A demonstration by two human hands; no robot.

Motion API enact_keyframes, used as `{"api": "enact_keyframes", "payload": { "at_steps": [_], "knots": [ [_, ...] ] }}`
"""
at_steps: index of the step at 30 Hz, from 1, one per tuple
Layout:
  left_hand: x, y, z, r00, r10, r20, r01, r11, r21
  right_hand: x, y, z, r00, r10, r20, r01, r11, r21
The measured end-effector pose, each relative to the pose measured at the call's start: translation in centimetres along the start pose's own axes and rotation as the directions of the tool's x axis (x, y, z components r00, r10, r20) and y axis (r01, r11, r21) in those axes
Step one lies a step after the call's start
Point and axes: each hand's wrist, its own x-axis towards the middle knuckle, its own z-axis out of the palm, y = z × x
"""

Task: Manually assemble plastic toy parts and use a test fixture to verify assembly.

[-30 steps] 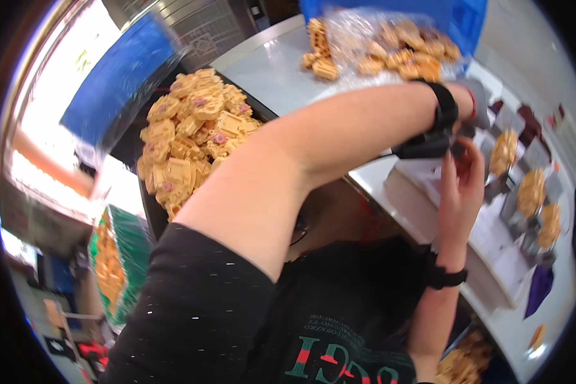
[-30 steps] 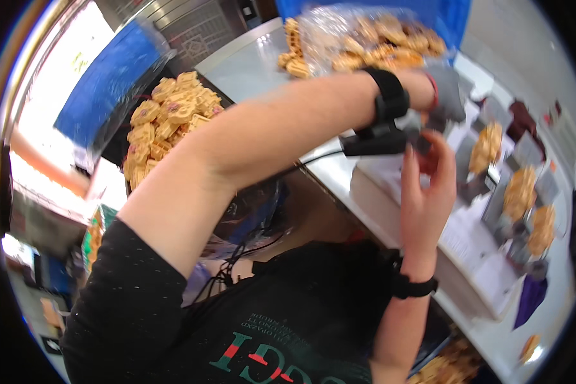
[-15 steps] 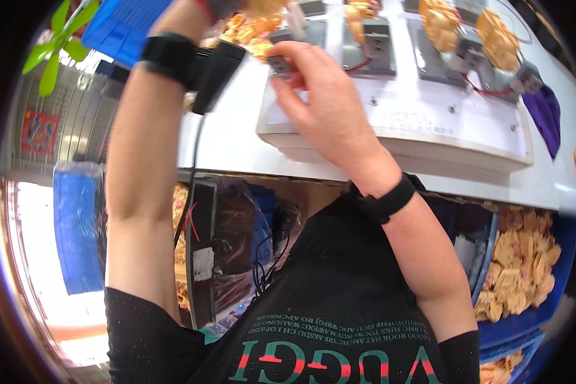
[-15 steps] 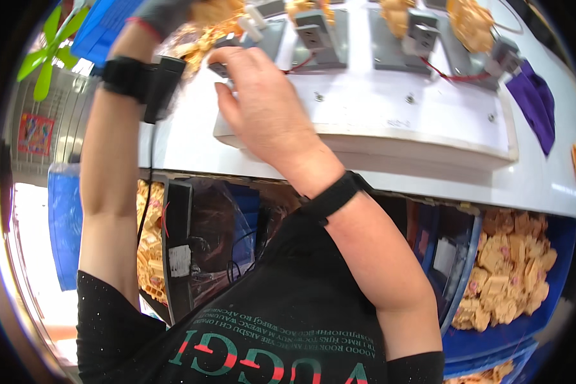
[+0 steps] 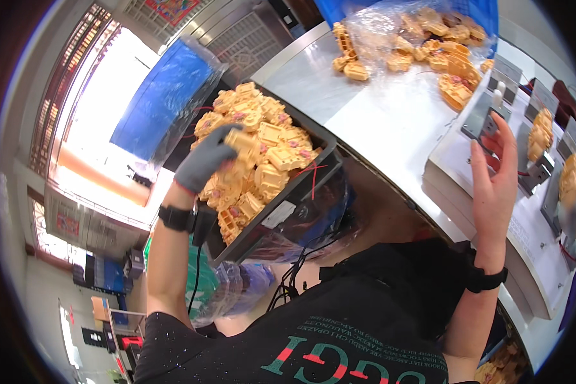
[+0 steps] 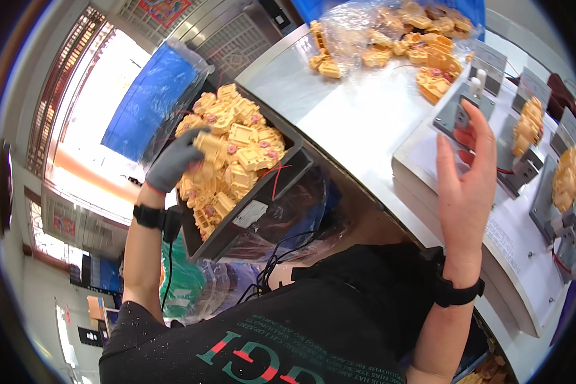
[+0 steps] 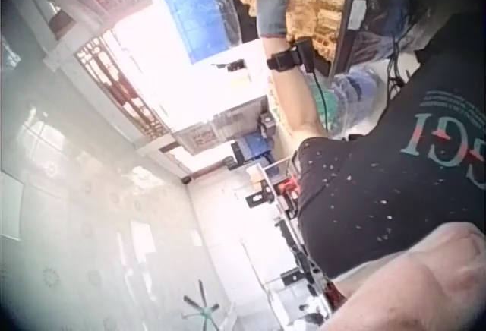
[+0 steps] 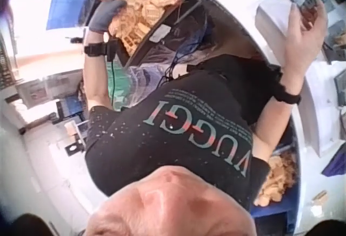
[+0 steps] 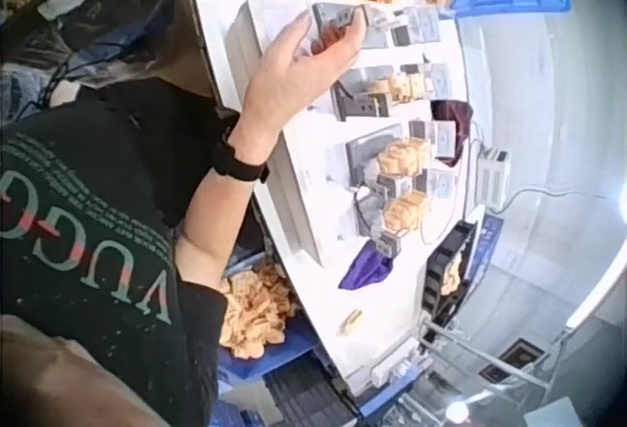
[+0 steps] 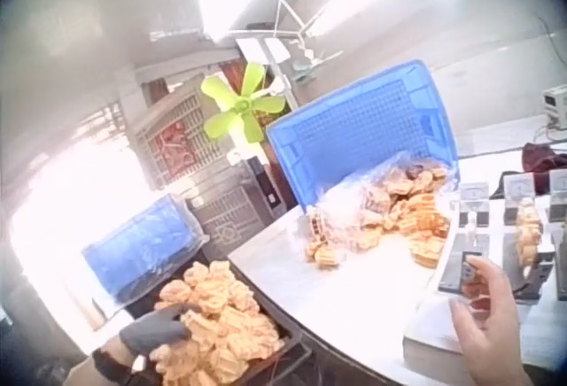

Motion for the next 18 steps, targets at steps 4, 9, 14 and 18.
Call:
{"api": "enact_keyframes", "payload": {
  "at_steps": [4, 9, 14, 18],
  "knots": [
    [-3.6, -5.1, -0.3, 0.975, -0.219, -0.048, 0.222, 0.97, 0.095, 0.3, 0.0, 0.0, 1.0, 0.007, 0.013, -0.007, 1.0, -0.018],
    [-1.3, -6.9, 3.7, 0.842, 0.431, -0.324, -0.32, 0.883, 0.344, 0.3, 0.3, 0.1, 0.999, -0.005, 0.036, 0.004, 1.0, 0.03],
    [0.1, -7.0, 6.7, 0.775, 0.529, -0.344, -0.202, 0.724, 0.659, 0.2, -0.2, -0.6, 1.0, 0.022, 0.005, -0.022, 1.0, 0.0],
    [-0.6, -7.2, 6.2, 0.697, 0.635, -0.334, -0.2, 0.62, 0.759, 0.3, -0.2, -0.5, 0.999, -0.038, -0.001, 0.038, 0.999, 0.037]
  ]
}}
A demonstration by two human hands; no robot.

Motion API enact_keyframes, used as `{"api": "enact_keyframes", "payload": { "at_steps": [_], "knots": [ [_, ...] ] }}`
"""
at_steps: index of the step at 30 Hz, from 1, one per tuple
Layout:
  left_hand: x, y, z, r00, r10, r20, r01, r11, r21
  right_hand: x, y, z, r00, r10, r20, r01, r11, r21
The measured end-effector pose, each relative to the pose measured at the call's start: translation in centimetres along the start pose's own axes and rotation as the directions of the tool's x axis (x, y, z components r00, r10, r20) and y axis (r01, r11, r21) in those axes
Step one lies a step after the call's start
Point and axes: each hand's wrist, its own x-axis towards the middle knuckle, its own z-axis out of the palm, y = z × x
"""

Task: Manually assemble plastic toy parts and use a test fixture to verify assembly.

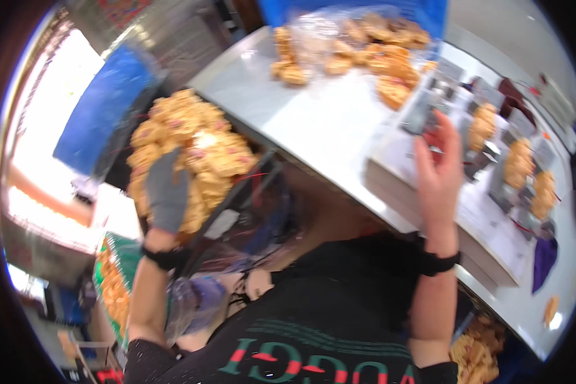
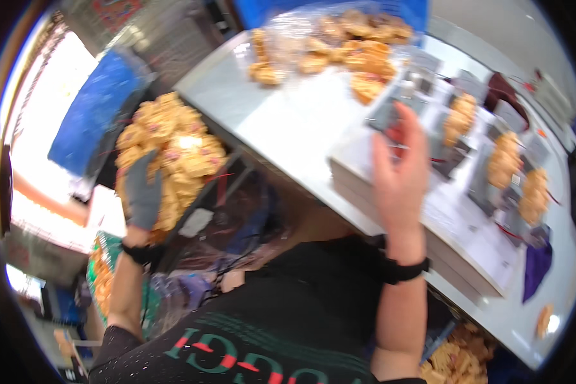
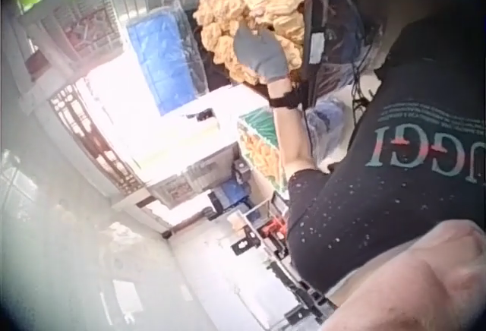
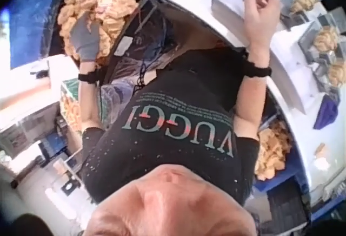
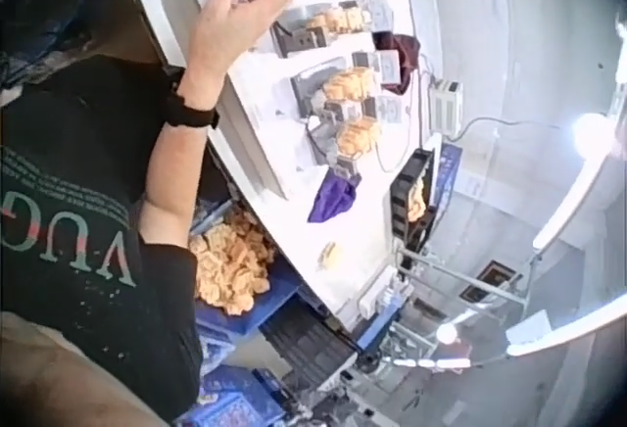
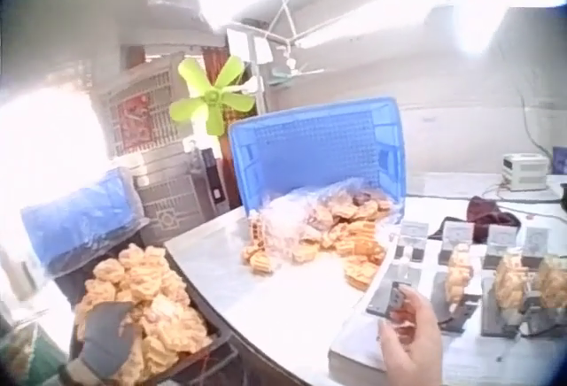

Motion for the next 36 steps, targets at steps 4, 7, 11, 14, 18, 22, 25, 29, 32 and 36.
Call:
{"api": "enact_keyframes", "payload": {
  "at_steps": [4, 7, 11, 14, 18, 22, 25, 29, 32, 36],
  "knots": [
    [3.5, 7.7, -4.8, 0.987, 0.122, -0.106, -0.131, 0.988, -0.083, -0.1, 0.4, 0.3, 0.997, -0.072, -0.029, 0.069, 0.991, -0.114],
    [5.4, 14.3, -3.6, 0.963, 0.203, -0.177, -0.259, 0.88, -0.399, -1.3, -0.9, -0.4, 0.991, -0.12, -0.052, 0.109, 0.978, -0.178],
    [6.6, 23.4, -0.2, 0.951, 0.212, -0.224, -0.309, 0.667, -0.678, -4.0, -4.3, -4.7, 0.998, -0.064, -0.019, 0.053, 0.933, -0.356],
    [7.5, 27.7, 3.6, 0.94, 0.242, -0.242, -0.335, 0.513, -0.79, -4.6, -4.0, -7.7, 1.0, 0.0, -0.026, -0.013, 0.855, -0.518],
    [7.2, 30.4, 6.8, 0.937, 0.287, -0.202, -0.32, 0.465, -0.825, -4.1, -2.8, -8.1, 0.998, 0.01, 0.068, 0.042, 0.688, -0.725],
    [6.2, 30.6, 8.7, 0.926, 0.303, -0.226, -0.355, 0.493, -0.794, -3.1, -1.5, -8.0, 0.996, 0.024, 0.083, 0.044, 0.689, -0.724],
    [5.7, 30.7, 9.0, 0.932, 0.306, -0.195, -0.335, 0.519, -0.786, -2.9, -1.5, -8.1, 0.994, 0.08, 0.076, -0.003, 0.708, -0.706],
    [5.6, 30.5, 9.3, 0.932, 0.312, -0.185, -0.328, 0.504, -0.799, -2.9, -1.7, -7.8, 0.991, 0.127, 0.039, -0.065, 0.718, -0.693],
    [5.5, 30.5, 9.4, 0.932, 0.31, -0.187, -0.328, 0.504, -0.799, -2.8, -1.9, -7.7, 0.987, 0.156, 0.02, -0.102, 0.729, -0.677],
    [5.5, 30.4, 9.4, 0.931, 0.316, -0.184, -0.33, 0.507, -0.797, -2.9, -1.7, -7.9, 0.986, 0.164, 0.035, -0.097, 0.728, -0.679]
  ]
}}
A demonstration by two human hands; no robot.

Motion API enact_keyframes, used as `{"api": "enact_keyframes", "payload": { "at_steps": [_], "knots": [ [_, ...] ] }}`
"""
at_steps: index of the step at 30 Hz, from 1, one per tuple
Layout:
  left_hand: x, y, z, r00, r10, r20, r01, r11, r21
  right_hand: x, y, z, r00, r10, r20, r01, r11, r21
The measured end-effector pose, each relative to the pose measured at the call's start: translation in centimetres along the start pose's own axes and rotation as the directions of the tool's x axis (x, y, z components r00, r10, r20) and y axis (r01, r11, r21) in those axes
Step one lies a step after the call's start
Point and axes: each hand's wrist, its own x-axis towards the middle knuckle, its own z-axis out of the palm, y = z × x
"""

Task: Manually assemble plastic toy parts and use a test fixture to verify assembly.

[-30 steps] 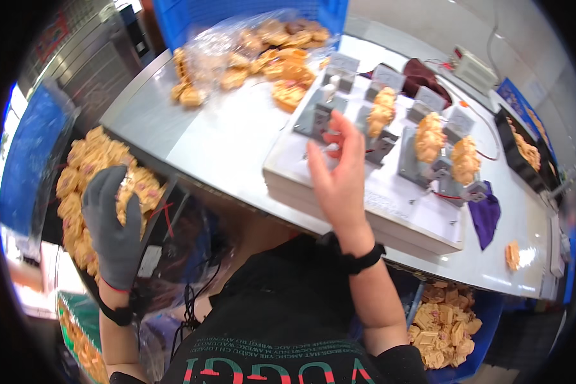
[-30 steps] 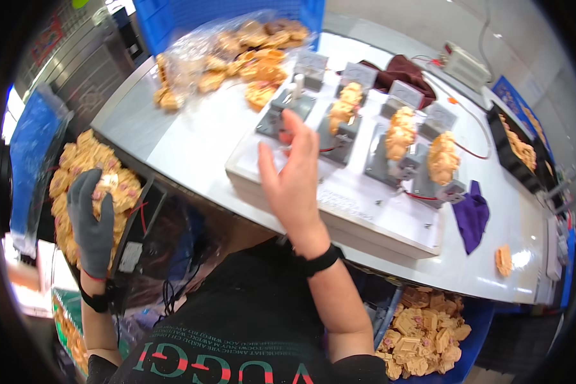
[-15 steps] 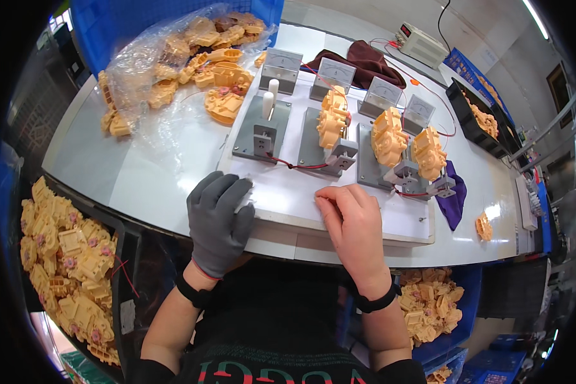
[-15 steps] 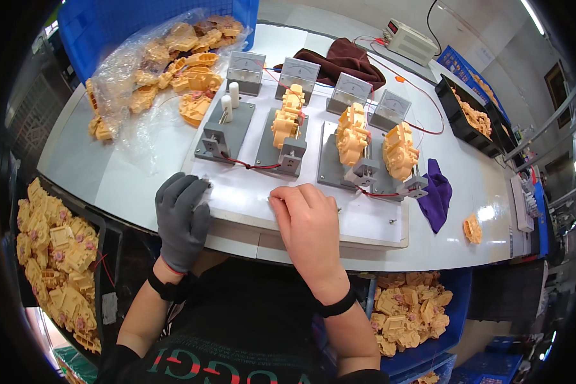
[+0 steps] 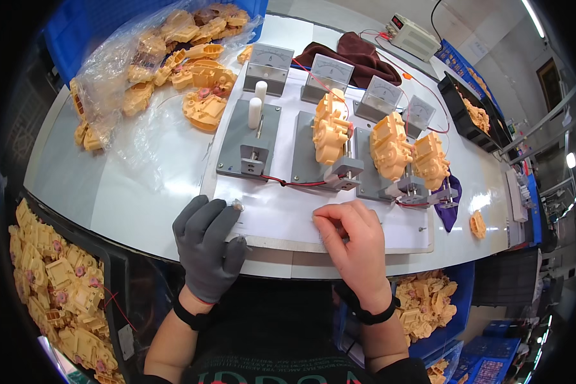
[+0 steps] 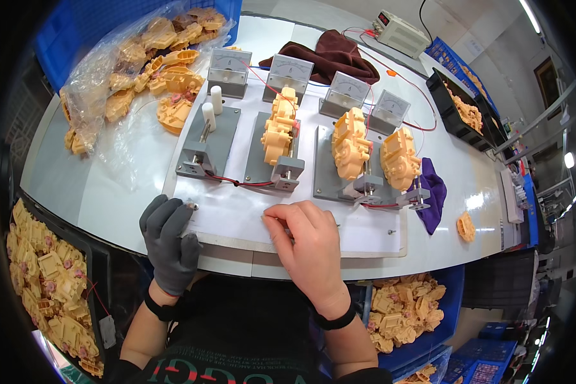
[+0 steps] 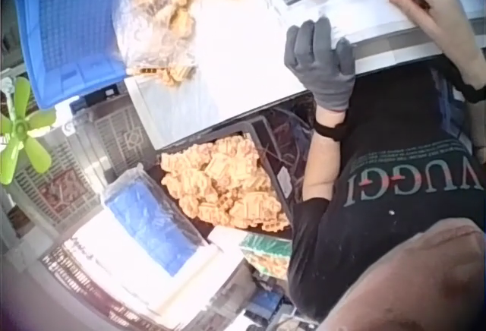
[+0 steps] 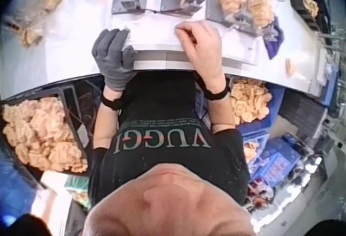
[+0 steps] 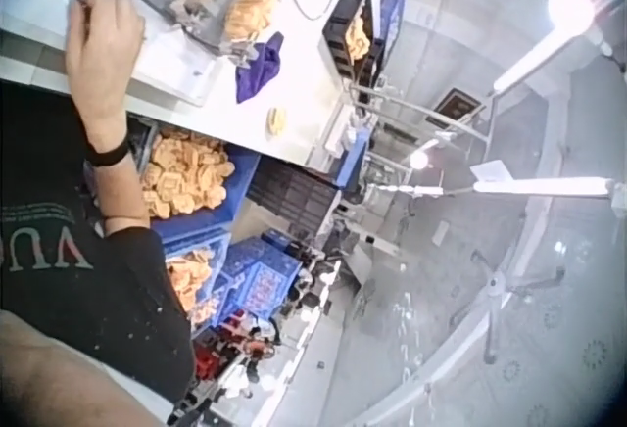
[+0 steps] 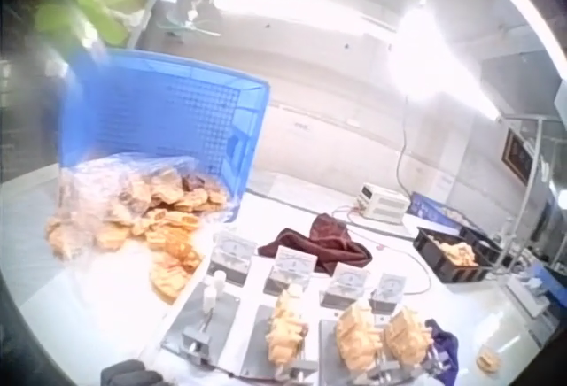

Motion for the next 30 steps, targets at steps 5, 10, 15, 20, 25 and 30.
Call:
{"api": "enact_keyframes", "payload": {
  "at_steps": [5, 10, 15, 20, 25, 30],
  "knots": [
    [-0.02, 0.0, 0.03, 1.0, 0.007, 0.001, -0.007, 1.0, 0.011, -0.27, 0.08, 0.34, 0.998, -0.005, -0.056, 0.004, 1.0, -0.008],
    [-0.21, -0.14, 0.19, 1.0, 0.027, -0.005, -0.027, 0.999, 0.025, -0.18, 0.06, 0.3, 0.996, -0.043, -0.084, 0.043, 0.999, -0.012],
    [-0.41, -0.02, 0.37, 1.0, 0.003, -0.015, -0.002, 1.0, 0.021, -0.19, 0.38, 0.24, 0.988, -0.09, -0.128, 0.089, 0.996, -0.016],
    [-0.58, 0.07, 0.35, 1.0, 0.002, -0.02, -0.002, 1.0, 0.013, -0.24, 0.51, 0.28, 0.982, -0.127, -0.143, 0.128, 0.992, -0.002],
    [-0.56, -0.04, 0.63, 1.0, 0.012, -0.022, -0.012, 1.0, -0.005, -0.38, 0.73, 0.16, 0.983, -0.13, -0.129, 0.128, 0.991, -0.023],
    [-0.59, -0.11, 0.58, 1.0, 0.01, -0.017, -0.01, 1.0, -0.002, -0.3, 0.76, 0.27, 0.98, -0.136, -0.143, 0.135, 0.991, -0.015]
  ]
}}
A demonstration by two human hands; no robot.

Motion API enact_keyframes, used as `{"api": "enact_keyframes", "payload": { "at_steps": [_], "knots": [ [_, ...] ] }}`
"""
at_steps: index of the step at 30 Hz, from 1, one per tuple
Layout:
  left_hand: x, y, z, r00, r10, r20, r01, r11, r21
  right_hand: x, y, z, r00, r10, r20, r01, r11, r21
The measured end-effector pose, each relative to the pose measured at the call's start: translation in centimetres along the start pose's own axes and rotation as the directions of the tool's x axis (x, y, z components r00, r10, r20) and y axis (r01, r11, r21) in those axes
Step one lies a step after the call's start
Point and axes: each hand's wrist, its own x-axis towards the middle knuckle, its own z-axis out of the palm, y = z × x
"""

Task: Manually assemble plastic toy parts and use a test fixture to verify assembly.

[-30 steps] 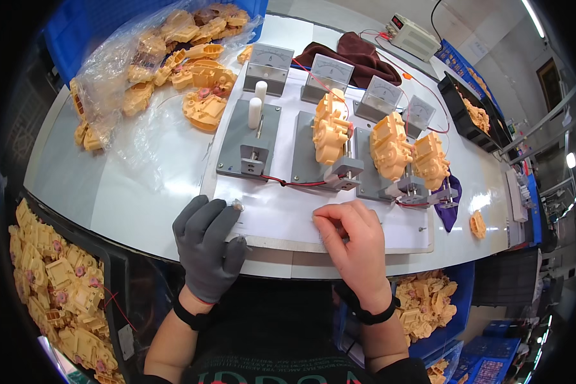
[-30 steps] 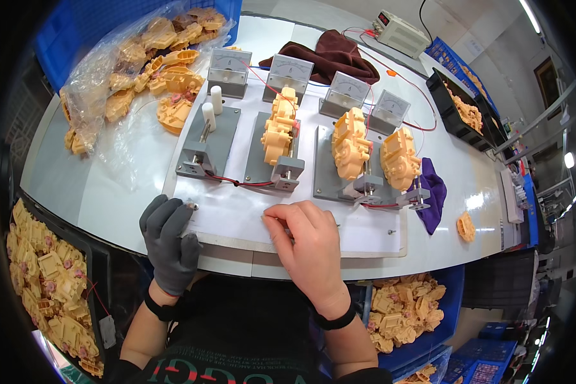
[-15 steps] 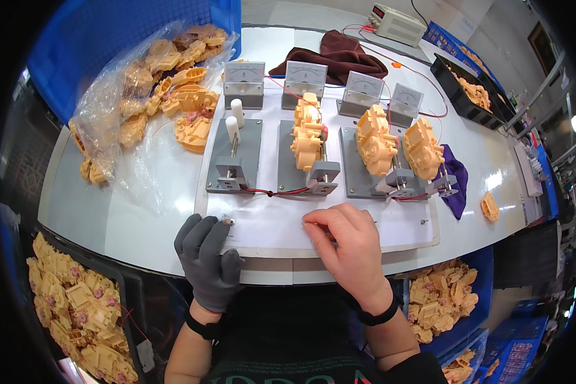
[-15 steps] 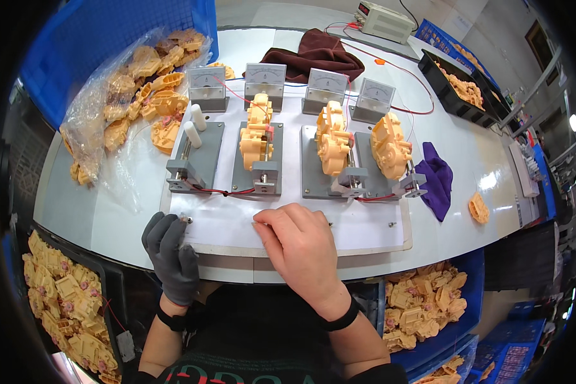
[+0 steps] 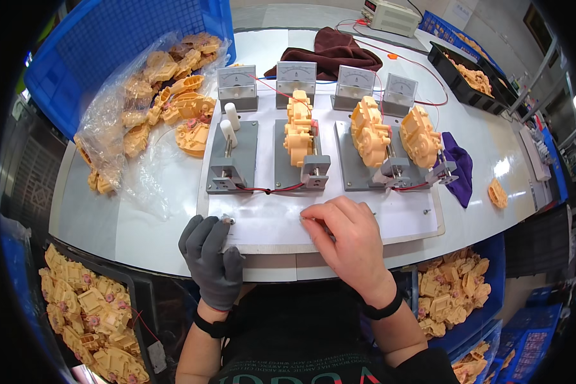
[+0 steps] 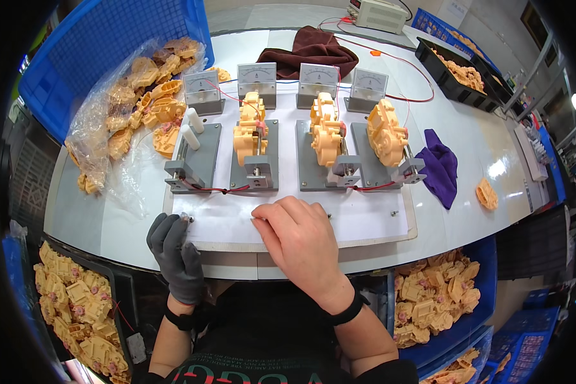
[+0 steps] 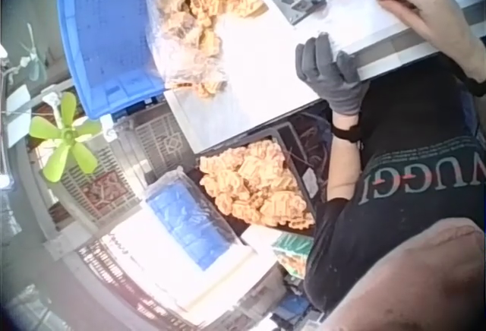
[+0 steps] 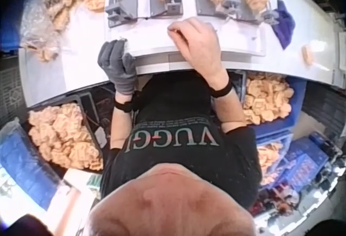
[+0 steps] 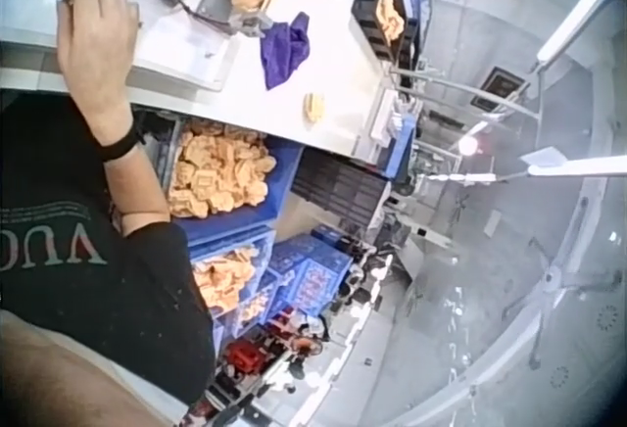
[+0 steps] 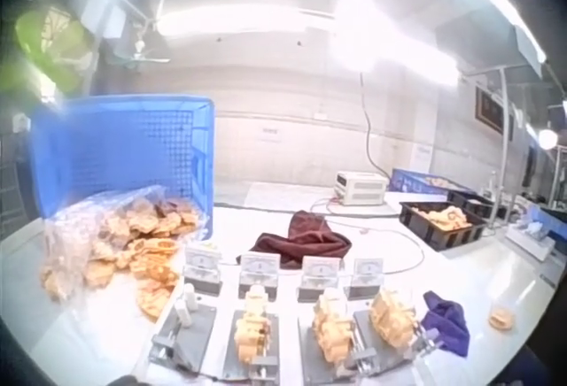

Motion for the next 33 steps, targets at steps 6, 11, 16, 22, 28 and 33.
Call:
{"api": "enact_keyframes", "payload": {
  "at_steps": [6, 11, 16, 22, 28, 33],
  "knots": [
    [0.01, 0.02, -0.28, 1.0, 0.0, -0.002, 0.0, 1.0, 0.01, 0.12, 0.09, 0.01, 0.999, -0.045, 0.002, 0.045, 0.999, 0.006],
    [-0.03, -0.07, -0.04, 1.0, 0.003, -0.003, -0.003, 1.0, 0.003, 0.03, 0.17, -0.08, 0.998, -0.069, -0.002, 0.069, 0.998, -0.013],
    [0.03, -0.05, -0.09, 1.0, 0.006, 0.002, -0.006, 1.0, 0.006, -0.08, 0.19, 0.06, 0.998, -0.067, -0.007, 0.066, 0.998, -0.019],
    [-0.01, -0.04, -0.08, 1.0, -0.001, -0.008, 0.001, 1.0, 0.012, 0.0, 0.03, 0.03, 0.998, -0.066, -0.017, 0.066, 0.998, -0.026],
    [0.03, 0.08, 0.01, 1.0, -0.001, -0.012, 0.001, 1.0, -0.007, -0.1, 0.16, 0.15, 0.998, -0.064, -0.018, 0.064, 0.997, -0.033],
    [-0.07, -0.12, -0.1, 1.0, -0.005, -0.005, 0.005, 1.0, 0.006, -0.06, 0.0, 0.18, 0.998, -0.06, -0.014, 0.059, 0.998, -0.029]
  ]
}}
